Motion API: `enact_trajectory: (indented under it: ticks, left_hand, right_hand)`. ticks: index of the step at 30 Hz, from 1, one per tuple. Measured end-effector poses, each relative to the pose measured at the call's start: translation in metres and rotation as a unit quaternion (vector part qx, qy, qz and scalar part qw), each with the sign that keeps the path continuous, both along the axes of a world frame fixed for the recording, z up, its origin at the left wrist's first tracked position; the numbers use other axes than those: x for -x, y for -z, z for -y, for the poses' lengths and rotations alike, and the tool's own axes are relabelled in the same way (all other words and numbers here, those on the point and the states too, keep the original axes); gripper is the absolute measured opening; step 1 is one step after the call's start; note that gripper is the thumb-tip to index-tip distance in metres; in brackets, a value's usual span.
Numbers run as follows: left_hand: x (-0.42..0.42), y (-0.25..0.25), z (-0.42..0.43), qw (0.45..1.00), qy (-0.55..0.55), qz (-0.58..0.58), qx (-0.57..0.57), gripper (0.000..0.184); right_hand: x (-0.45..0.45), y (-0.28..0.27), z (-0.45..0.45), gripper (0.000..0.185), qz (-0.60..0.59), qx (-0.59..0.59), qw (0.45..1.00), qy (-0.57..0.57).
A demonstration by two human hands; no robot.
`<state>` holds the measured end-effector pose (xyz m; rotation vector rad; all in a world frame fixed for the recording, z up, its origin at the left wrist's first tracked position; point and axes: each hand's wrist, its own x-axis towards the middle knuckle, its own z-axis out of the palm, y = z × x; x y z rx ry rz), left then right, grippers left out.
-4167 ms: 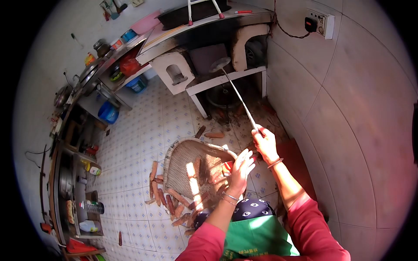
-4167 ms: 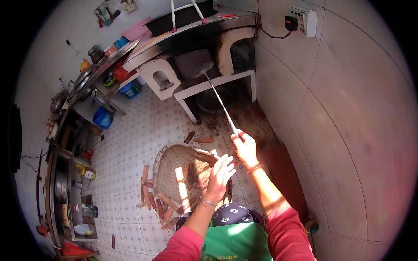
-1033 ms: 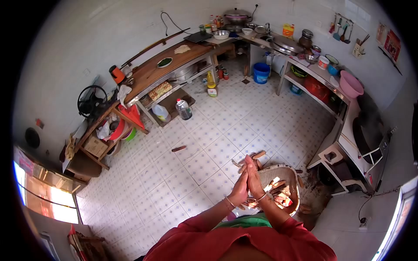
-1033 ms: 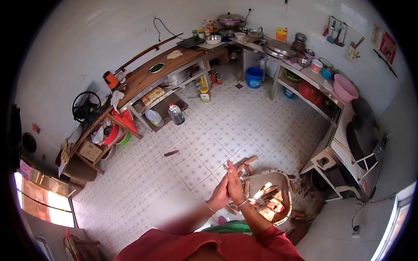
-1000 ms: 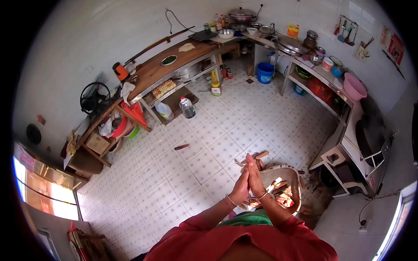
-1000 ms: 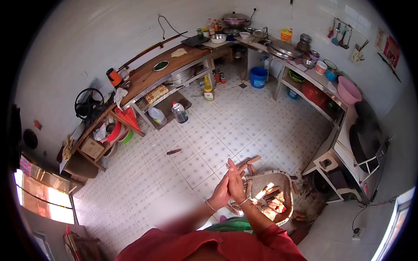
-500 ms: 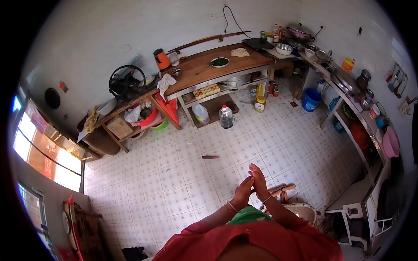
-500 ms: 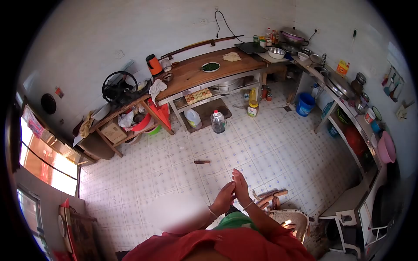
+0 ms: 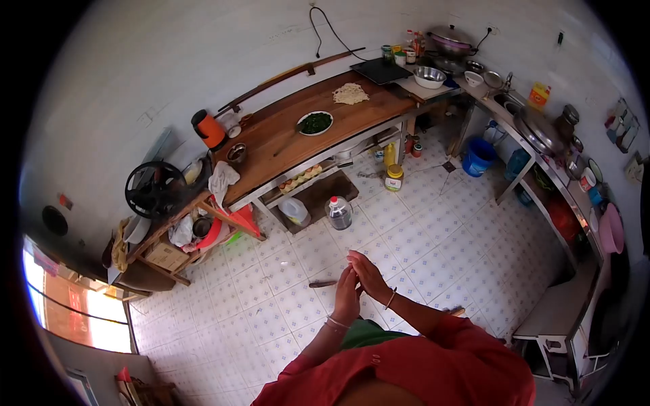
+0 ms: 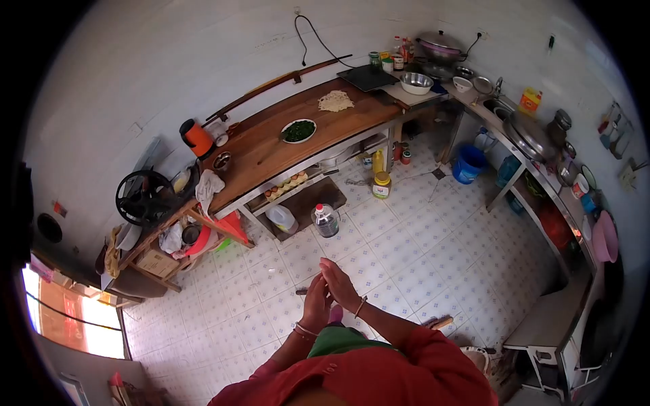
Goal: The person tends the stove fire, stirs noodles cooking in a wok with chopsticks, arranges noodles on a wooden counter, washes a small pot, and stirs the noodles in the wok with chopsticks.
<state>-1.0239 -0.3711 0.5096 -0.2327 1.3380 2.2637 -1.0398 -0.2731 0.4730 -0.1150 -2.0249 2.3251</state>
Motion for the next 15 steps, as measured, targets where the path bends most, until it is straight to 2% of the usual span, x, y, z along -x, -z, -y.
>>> enact_trajectory:
  ticks: [2,3,5,6,7,8,10,11,12,14,15]
  left_hand:
    - [0.037,0.006,-0.018,0.998,0.062,-0.007,0.007,0.037]
    - [0.057,0.018,-0.031,0.985,0.098,-0.123,0.072,0.035]
    - [0.091,0.004,-0.061,0.975,0.178,-0.13,0.004,0.033]
    - [0.108,-0.001,-0.079,0.966,0.209,-0.15,0.013,0.032]
    - [0.123,-0.005,-0.098,0.955,0.239,-0.172,0.022,0.032]
    - [0.139,0.001,-0.118,0.961,0.263,-0.058,-0.06,0.033]
    - [0.155,-0.006,-0.163,0.958,0.279,-0.023,-0.068,0.033]
    - [0.161,-0.004,-0.182,0.951,0.299,-0.04,-0.066,0.031]
    - [0.164,-0.007,-0.202,0.94,0.332,-0.036,-0.068,0.031]
    - [0.164,-0.013,-0.237,0.919,0.388,-0.008,-0.075,0.03]
    - [0.162,-0.011,-0.255,0.908,0.411,-0.005,-0.081,0.03]
  right_hand:
    - [0.025,0.009,-0.021,0.041,-0.02,-0.04,0.998,0.039]
    - [0.039,0.003,-0.036,0.041,0.002,-0.019,0.998,0.064]
    - [0.057,-0.012,-0.064,0.042,0.079,0.072,0.988,0.11]
    - [0.067,-0.007,-0.078,0.044,0.047,0.009,0.984,0.173]
    - [0.069,-0.024,-0.092,0.045,0.062,0.033,0.978,0.196]
    - [0.069,-0.042,-0.108,0.045,0.072,0.055,0.973,0.213]
    - [0.074,-0.037,-0.145,0.046,0.009,-0.062,0.955,0.288]
    - [0.07,-0.047,-0.16,0.046,0.026,-0.007,0.952,0.305]
    - [0.066,-0.047,-0.177,0.046,0.027,-0.007,0.941,0.338]
    - [0.054,-0.041,-0.205,0.045,0.025,-0.138,0.878,0.458]
    - [0.042,-0.05,-0.217,0.043,0.036,-0.111,0.87,0.478]
